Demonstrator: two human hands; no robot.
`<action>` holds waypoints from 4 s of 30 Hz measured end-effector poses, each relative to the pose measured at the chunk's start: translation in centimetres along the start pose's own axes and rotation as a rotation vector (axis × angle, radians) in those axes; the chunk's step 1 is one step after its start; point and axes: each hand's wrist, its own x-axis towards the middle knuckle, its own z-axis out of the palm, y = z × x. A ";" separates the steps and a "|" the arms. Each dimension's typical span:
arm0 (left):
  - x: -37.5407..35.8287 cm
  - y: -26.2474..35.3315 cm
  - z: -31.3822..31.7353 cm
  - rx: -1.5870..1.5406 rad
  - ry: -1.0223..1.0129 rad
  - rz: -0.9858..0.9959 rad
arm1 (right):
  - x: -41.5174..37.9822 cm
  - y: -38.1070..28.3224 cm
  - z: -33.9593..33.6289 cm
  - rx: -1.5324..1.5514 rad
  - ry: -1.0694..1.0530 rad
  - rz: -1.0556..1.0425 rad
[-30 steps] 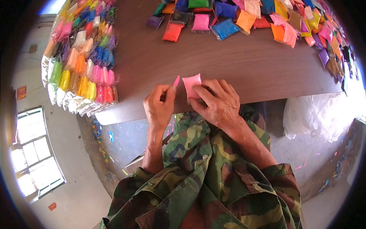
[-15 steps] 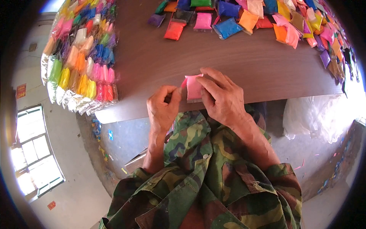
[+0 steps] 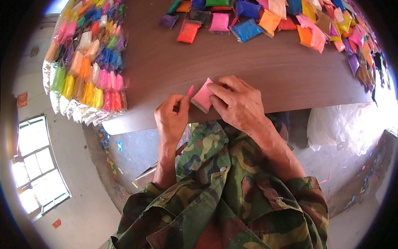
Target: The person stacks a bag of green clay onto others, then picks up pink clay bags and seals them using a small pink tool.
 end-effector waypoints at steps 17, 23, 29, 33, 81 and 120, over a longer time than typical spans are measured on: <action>-1.4 -0.5 0.1 0.128 0.072 -0.025 | 0.0 -0.2 0.6 -0.055 0.048 -0.007; -2.0 1.4 1.6 -0.025 0.045 0.047 | -0.1 -0.1 0.6 -0.076 0.042 -0.003; -0.6 -1.2 0.1 0.021 0.080 -0.069 | -0.3 -0.3 0.8 -0.022 0.064 0.010; -0.3 0.4 -0.9 -0.040 0.090 -0.098 | -0.1 -0.2 0.5 -0.025 0.051 -0.033; 2.6 0.0 0.0 0.074 0.001 0.089 | -0.2 -0.2 -0.2 -0.105 -0.006 -0.250; 4.2 -4.7 -0.8 -0.046 0.275 0.066 | 3.1 -0.5 3.1 -0.292 -0.041 -0.233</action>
